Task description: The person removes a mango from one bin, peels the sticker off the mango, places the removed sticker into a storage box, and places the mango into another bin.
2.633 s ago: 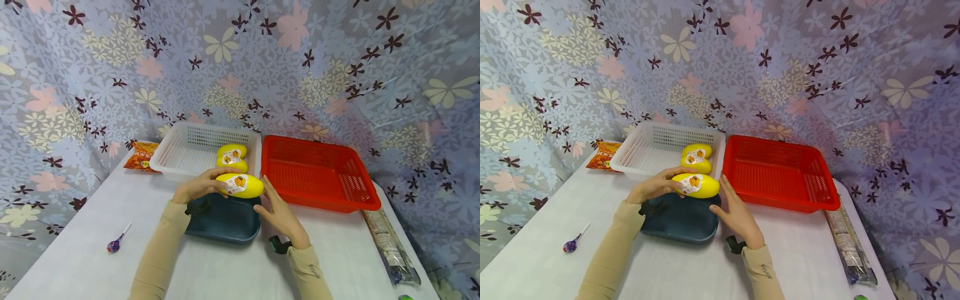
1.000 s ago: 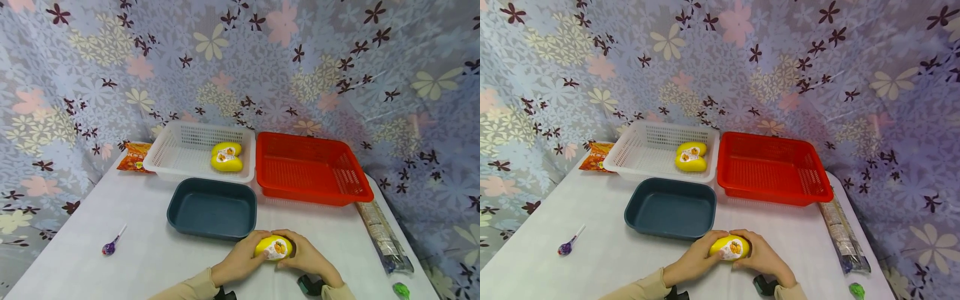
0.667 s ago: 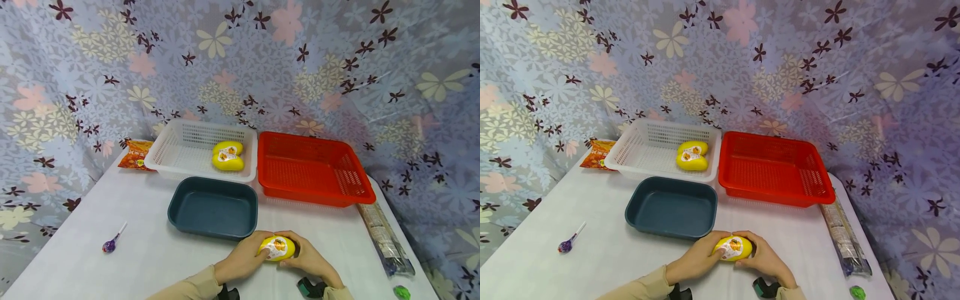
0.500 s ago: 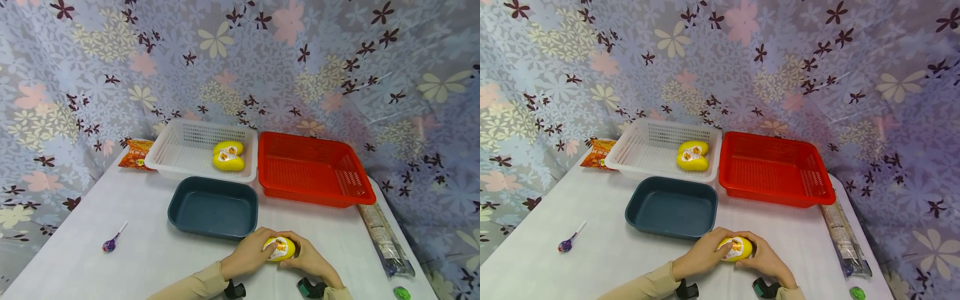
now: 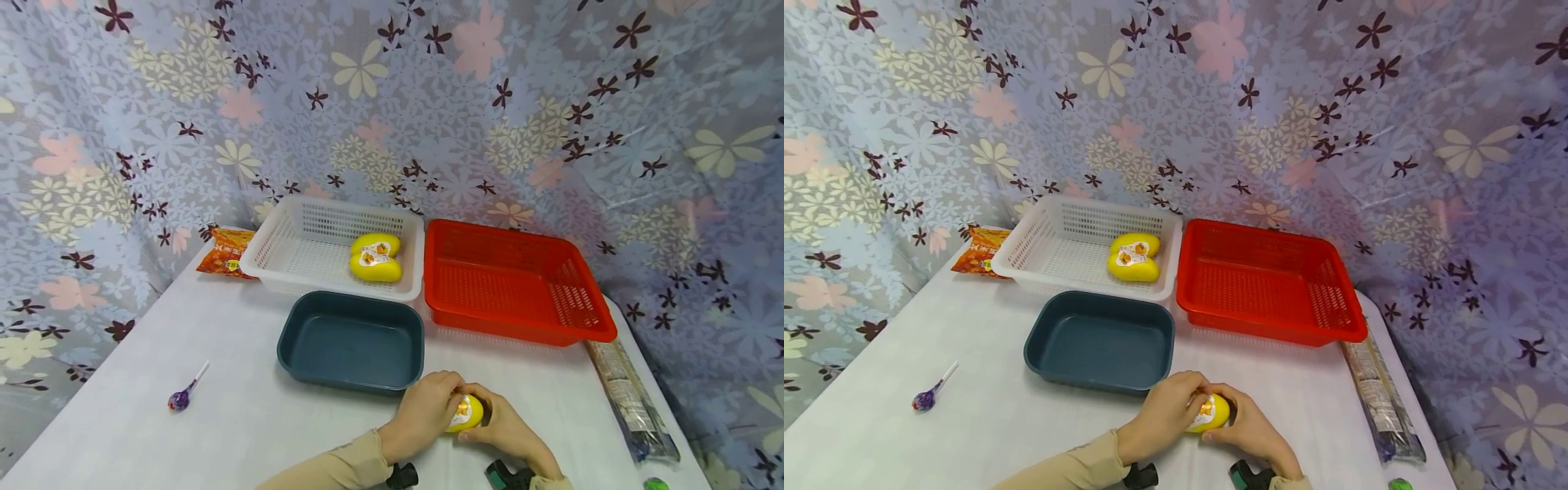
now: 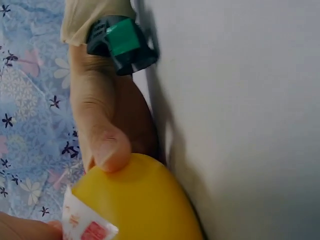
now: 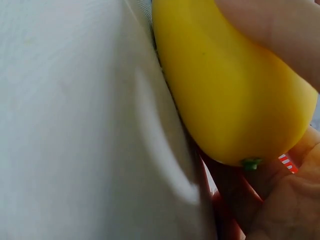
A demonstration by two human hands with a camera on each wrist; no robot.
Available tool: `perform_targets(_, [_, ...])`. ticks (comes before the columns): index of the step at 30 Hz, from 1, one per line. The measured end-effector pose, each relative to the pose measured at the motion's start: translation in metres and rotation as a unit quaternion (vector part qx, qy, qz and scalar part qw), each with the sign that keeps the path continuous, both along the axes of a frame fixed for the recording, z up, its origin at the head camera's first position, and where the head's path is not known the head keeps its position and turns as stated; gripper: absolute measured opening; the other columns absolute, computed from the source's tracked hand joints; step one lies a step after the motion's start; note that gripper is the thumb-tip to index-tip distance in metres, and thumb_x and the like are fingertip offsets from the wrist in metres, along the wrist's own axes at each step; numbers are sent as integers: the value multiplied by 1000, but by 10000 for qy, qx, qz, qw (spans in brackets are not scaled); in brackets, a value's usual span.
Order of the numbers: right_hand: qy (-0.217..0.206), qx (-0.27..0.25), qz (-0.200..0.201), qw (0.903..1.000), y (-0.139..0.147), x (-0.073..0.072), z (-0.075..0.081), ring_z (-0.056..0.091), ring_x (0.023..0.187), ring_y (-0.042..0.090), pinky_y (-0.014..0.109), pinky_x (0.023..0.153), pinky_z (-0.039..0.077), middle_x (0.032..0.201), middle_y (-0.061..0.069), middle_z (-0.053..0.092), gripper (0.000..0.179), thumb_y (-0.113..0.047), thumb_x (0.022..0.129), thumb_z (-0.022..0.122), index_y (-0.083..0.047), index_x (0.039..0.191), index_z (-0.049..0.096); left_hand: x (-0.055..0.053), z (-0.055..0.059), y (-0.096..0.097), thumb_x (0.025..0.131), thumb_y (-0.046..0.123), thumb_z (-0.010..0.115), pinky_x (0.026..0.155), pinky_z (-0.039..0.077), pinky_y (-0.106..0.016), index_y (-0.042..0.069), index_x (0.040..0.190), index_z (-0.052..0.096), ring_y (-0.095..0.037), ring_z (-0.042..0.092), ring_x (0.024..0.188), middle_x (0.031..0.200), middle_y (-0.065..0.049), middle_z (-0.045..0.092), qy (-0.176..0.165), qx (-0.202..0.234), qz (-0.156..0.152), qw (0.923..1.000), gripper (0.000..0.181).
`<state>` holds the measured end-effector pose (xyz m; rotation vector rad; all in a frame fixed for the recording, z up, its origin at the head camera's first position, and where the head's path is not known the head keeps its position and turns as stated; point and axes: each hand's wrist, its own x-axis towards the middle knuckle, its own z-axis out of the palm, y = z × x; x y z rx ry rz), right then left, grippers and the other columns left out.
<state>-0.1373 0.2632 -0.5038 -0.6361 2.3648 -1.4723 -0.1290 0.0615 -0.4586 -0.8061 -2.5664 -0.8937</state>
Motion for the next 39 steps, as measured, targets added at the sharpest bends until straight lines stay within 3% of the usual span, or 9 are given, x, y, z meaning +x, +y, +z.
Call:
perform_targets(6, [24,57,-64,10000,-2,1,2,54,103,-2,13,91,44,123,12,60,66,-16,75,82,2,131,52,-4,5,-2,84,11,74,64,46,-11,19,101,67,-4,61,78,86,8,72,-275,204,-144,9993,20])
perform_targets(10, [-164,98,-145,9997,-2,2,2,55,101,0,15,89,45,122,9,61,65,-17,76,82,-2,131,52,-7,8,-6,83,8,74,68,41,-10,19,105,64,-5,54,78,84,9,71,-737,755,-378,9937,26])
perform_targets(12, [-272,166,-268,9991,-3,3,3,55,101,1,16,89,45,123,8,60,64,-18,76,82,-6,131,53,-8,12,-9,83,5,73,65,37,-10,17,106,63,-3,49,72,82,8,71,-1081,1243,-623,9844,27])
perform_targets(18, [-437,388,-478,9971,-3,1,5,54,99,5,18,87,45,125,11,60,61,-22,77,81,-10,130,53,-10,23,-19,84,-4,68,44,23,-13,11,107,59,1,31,45,80,-4,72,-2191,2345,-1059,9412,29])
perform_targets(21, [-516,449,-478,9965,-3,1,5,55,100,5,18,87,45,126,12,60,61,-23,78,80,-9,131,53,-9,30,-25,85,-4,67,44,25,-12,9,112,59,0,33,44,81,-6,71,-2357,2522,-1078,9323,32])
perform_targets(26, [-430,694,-625,9947,-5,1,7,55,105,4,19,92,44,128,8,61,63,-26,75,83,-13,130,55,-22,47,-43,87,4,68,48,30,-14,11,116,61,-1,38,50,86,-7,72,-2086,3030,-666,9275,31])
perform_targets(31, [-475,901,-715,9922,-9,1,10,54,107,10,33,99,42,128,3,62,65,-31,73,84,-17,129,56,-47,56,-75,90,5,65,54,43,-19,8,123,58,-11,52,56,97,-14,72,-2257,3664,160,9025,33])
perform_targets(34, [-585,933,-758,9910,-10,2,11,54,106,11,42,100,40,127,2,62,65,-31,73,84,-16,129,56,-60,54,-91,93,6,60,63,51,-27,6,129,53,-21,64,64,106,-17,70,-2650,3564,444,8949,37])
perform_targets(39, [-530,966,-735,9912,-10,3,10,53,106,9,37,100,41,127,2,62,64,-31,73,84,-17,129,55,-73,52,-105,98,11,53,75,53,-39,4,135,46,-28,70,82,116,-18,67,-3198,2992,490,8977,39])
